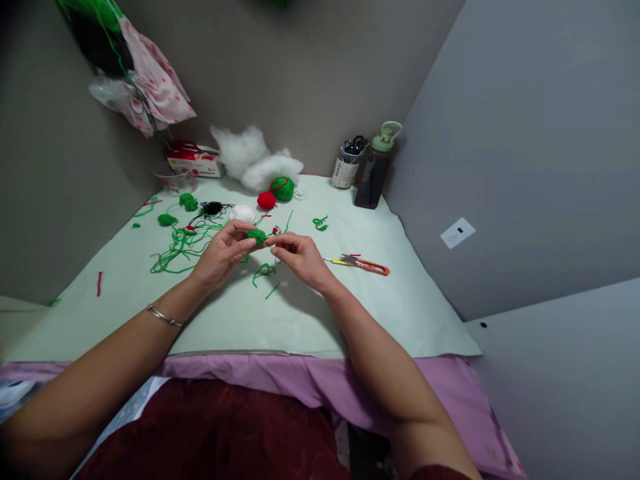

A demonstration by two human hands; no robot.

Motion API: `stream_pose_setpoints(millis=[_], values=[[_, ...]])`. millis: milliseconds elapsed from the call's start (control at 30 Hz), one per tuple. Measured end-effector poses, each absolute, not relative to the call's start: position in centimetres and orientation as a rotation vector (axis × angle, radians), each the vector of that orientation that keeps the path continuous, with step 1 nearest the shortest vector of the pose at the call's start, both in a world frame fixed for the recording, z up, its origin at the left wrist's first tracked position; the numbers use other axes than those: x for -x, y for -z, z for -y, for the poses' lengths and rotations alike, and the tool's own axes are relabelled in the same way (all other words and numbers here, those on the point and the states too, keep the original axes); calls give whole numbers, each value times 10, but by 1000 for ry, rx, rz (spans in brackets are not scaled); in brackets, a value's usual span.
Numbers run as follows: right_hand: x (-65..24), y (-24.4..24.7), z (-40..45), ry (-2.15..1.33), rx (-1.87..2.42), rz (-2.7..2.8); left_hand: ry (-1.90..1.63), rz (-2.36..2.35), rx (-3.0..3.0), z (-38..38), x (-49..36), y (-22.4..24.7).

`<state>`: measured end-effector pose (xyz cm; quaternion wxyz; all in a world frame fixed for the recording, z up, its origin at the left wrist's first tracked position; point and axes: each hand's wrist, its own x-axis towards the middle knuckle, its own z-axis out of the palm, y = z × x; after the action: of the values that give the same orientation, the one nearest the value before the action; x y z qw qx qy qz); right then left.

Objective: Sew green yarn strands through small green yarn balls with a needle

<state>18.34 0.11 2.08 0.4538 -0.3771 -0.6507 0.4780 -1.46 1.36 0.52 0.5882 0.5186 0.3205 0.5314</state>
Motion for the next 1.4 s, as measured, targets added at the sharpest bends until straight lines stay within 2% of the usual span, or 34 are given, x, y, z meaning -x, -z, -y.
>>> stream_pose_setpoints(millis=[300, 533, 667, 833, 1000, 1233, 1400], values=[[-175, -14, -5, -1226, 952, 1474, -1247, -753, -1370, -12, 8, 3], [-179, -19, -2, -913, 1016, 1624, -1155, -767, -1368, -12, 8, 2], [-182, -20, -7, -1057, 1029, 1545, -1084, -776, -1391, -12, 8, 3], [-201, -35, -12, -1227, 923, 1162, -903, -780, -1381, -11, 7, 5], [-219, -46, -15, -1567, 889, 1113, -835, -708, -1297, -11, 8, 6], [-258, -40, -41, -1144, 772, 673, -755, -683, -1329, -12, 12, 0], [-245, -41, -31, -1109, 815, 939, -762, -657, -1255, -13, 15, -3]])
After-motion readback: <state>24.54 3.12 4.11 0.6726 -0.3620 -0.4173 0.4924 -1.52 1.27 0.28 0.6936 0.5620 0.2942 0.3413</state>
